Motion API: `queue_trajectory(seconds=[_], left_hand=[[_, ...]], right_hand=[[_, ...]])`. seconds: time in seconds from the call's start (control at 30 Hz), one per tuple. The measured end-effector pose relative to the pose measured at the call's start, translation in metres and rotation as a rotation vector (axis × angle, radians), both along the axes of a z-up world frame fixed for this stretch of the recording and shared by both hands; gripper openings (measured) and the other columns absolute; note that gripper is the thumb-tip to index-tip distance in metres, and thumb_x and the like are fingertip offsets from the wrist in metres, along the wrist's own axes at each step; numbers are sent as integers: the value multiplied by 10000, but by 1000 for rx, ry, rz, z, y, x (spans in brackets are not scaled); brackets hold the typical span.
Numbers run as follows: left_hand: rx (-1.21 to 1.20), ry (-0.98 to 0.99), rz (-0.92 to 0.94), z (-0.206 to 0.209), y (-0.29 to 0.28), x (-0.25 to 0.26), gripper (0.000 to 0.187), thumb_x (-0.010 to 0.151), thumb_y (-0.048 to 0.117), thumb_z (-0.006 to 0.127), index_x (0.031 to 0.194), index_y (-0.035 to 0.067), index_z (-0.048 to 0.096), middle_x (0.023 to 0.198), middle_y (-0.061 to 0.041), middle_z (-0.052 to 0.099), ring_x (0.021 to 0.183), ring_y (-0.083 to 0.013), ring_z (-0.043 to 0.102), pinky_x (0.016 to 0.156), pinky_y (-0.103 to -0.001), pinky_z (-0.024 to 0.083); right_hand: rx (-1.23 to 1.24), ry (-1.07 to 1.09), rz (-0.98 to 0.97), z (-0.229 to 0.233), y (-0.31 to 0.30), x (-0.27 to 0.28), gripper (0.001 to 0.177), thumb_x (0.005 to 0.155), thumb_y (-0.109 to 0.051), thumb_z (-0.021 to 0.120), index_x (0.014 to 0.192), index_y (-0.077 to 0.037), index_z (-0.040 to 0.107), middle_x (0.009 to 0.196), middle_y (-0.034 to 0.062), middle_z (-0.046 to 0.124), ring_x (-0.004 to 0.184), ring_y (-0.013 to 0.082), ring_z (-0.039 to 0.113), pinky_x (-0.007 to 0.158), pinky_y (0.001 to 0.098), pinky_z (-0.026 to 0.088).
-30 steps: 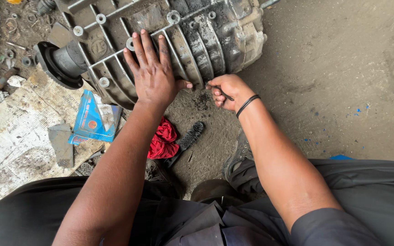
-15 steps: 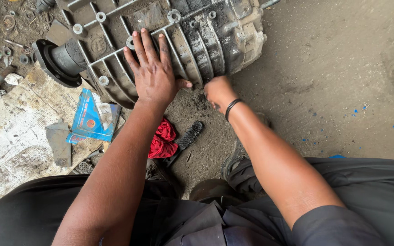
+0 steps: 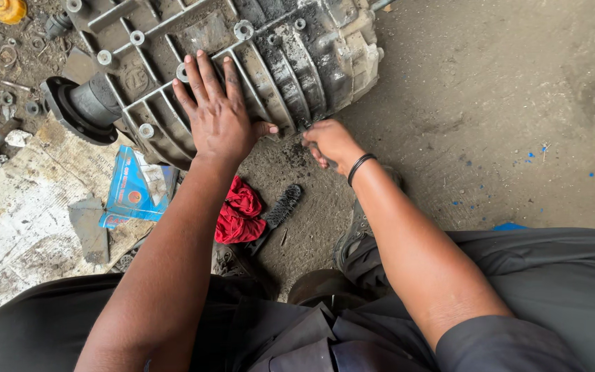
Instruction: The person is cleaning the exterior of a large, dirty engine block using a small metal tool. They are scraping and picking at the surface to remove grime and debris from the cooling fins and crevices. The person works methodically along the side of the engine, occasionally adjusting their grip on the tool.
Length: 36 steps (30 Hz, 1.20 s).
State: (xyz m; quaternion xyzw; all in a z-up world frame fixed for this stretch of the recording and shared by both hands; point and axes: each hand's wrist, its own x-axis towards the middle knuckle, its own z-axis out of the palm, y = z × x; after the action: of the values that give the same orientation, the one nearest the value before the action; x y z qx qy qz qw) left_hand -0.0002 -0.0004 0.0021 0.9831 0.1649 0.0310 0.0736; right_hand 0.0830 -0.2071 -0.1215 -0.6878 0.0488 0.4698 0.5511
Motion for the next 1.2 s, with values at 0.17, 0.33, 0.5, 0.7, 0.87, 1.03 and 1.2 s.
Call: queue_trajectory(seconds=[0.17,0.33,0.5,0.7,0.87,1.03,1.2], left_hand=[[7,5,2,-1,1,1,1394,558,710,869,1600,-20,299,1635,-361,160,1537,-494,72,1207,-680,72],[9,1,11,-7,1,-1,1390,559,692,874,1607,-13,293,1641,-349,150,1534,-498,68,1206,-688,69],[11,9,16,-11,1,2,1402,559,698,872,1606,-28,287,1629,-365,146,1530,-507,70,1200,-692,69],[11,9,5,-5,0,0,1400,558,700,872,1600,-28,287,1629,-368,149,1532,-506,75,1204,-691,75],[15,6,1,-4,1,-2,1392,569,710,865,1607,-14,286,1641,-354,156,1537,-500,80,1208,-686,75],[25,46,7,-2,1,2,1411,554,743,844,1606,-5,274,1635,-358,145,1533,-493,69,1199,-681,67],[24,58,11,-2,0,1,1412,554,747,837,1610,-2,273,1640,-349,135,1535,-491,59,1204,-682,63]], right_hand=[[135,308,-208,20,17,7,223,1024,-179,514,871,-22,553,504,-8,414,400,117,349,434,315,317],[49,339,-262,17,25,8,244,1027,-183,506,843,-30,556,506,-16,384,412,112,321,446,319,316],[21,283,-287,-1,36,3,256,1006,-139,496,769,-42,508,504,3,393,399,137,323,435,350,313],[-207,-101,-88,-19,33,-2,133,889,-60,571,795,17,626,512,96,502,376,210,420,405,402,317],[-239,-264,285,-27,5,15,149,917,-97,625,875,30,690,641,90,597,496,169,532,470,349,420],[-231,-112,332,-1,-17,8,200,1011,-202,567,1009,-30,669,684,40,612,506,120,549,474,302,477],[-198,-154,254,-2,-18,7,203,1029,-193,616,1032,4,667,721,47,570,562,155,504,511,347,440]])
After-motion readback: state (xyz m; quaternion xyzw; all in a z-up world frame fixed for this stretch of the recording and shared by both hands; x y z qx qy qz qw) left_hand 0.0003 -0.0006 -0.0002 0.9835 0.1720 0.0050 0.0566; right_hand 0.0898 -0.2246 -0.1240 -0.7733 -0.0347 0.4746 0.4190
